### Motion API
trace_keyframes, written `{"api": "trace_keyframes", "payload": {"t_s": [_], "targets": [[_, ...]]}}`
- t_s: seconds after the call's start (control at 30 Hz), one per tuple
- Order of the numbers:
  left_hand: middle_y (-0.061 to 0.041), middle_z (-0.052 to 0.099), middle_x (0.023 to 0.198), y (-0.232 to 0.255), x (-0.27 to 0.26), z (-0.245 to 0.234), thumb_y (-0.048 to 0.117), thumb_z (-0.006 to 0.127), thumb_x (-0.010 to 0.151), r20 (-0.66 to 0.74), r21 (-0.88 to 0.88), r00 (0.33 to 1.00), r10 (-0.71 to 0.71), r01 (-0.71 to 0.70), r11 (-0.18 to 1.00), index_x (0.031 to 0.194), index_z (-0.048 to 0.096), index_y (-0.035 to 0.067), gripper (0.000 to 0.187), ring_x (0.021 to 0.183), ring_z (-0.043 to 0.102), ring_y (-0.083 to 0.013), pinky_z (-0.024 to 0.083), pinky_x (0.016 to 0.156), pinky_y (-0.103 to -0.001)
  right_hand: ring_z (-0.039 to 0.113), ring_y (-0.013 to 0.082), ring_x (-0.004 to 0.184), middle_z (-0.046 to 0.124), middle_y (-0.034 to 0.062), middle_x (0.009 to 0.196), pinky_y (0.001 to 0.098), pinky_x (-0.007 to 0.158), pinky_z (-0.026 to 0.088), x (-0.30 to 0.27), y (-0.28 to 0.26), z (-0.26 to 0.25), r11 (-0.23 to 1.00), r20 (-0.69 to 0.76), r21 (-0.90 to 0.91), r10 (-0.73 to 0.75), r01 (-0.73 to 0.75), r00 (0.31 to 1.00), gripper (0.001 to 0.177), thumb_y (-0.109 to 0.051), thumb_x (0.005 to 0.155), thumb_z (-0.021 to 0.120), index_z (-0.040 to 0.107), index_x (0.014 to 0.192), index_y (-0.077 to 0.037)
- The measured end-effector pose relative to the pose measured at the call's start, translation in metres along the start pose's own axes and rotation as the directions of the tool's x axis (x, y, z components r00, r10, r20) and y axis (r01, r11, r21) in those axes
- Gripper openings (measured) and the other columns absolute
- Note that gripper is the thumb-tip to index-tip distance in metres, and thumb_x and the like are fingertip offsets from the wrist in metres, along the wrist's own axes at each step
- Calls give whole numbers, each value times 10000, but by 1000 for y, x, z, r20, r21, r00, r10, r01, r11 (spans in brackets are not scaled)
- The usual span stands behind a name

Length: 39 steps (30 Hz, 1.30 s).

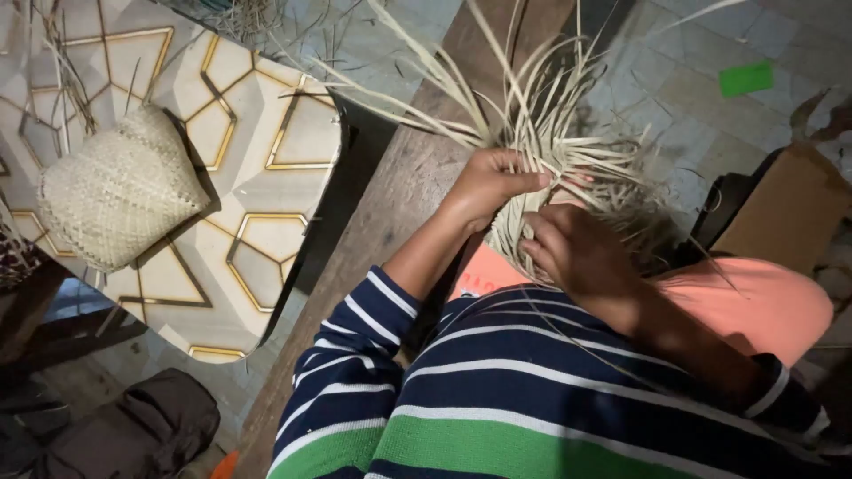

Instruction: Weaving dried palm strips together to create a structured object like a basket or mat.

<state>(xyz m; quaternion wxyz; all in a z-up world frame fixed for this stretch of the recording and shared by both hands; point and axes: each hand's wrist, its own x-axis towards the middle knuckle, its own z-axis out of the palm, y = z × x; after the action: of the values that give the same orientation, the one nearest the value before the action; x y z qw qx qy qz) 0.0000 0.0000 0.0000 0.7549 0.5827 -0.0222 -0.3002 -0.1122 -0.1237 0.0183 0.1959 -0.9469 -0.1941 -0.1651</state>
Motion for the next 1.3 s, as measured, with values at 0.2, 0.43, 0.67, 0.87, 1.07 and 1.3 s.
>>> {"api": "trace_keyframes", "payload": {"t_s": [0.2,0.43,0.67,0.87,1.07,1.3], "targets": [[-161,654,667,10,4,-11,25,761,619,29,-254,995,-95,100,962,761,641,-50,201,601,665,-237,551,514,-329,559,439,804,598,196,917,516,649,440,13,13,-14,910,114,358,179,-208,977,228,-201,853,574,610,1009,-39],[-193,648,667,-2,7,-15,35,769,633,59,-300,993,-101,114,947,769,640,-67,212,584,660,-269,542,464,-329,607,234,935,625,13,1000,339,830,466,16,32,-42,831,10,417,400,-367,917,175,-220,855,659,662,1010,-139],[-166,672,870,-2,6,-19,-10,746,631,78,-229,983,-167,181,956,856,675,-40,238,809,652,-211,534,756,-294,639,272,802,652,165,891,357,698,528,35,36,-73,989,-196,132,90,-64,976,47,2,928,587,625,949,20],[-194,657,756,8,3,-11,16,749,645,93,-237,987,-134,152,960,824,654,-47,212,649,656,-253,548,569,-318,634,250,726,645,125,789,300,625,518,42,33,-51,932,22,307,194,-191,981,72,-54,836,655,639,894,-15],[-192,648,672,2,4,-10,45,764,645,68,-208,994,-84,96,973,796,635,-64,227,571,657,-255,551,448,-325,620,123,778,620,-75,796,224,698,476,27,56,-6,972,-85,101,220,-211,972,63,-219,842,702,654,881,-207],[-169,656,717,-18,13,-17,54,755,675,98,-149,994,-56,70,986,848,643,-55,233,635,665,-232,567,525,-322,591,151,605,537,-33,608,260,578,478,24,45,-11,969,-121,-169,160,-179,980,77,-236,854,642,601,793,-211]]}}
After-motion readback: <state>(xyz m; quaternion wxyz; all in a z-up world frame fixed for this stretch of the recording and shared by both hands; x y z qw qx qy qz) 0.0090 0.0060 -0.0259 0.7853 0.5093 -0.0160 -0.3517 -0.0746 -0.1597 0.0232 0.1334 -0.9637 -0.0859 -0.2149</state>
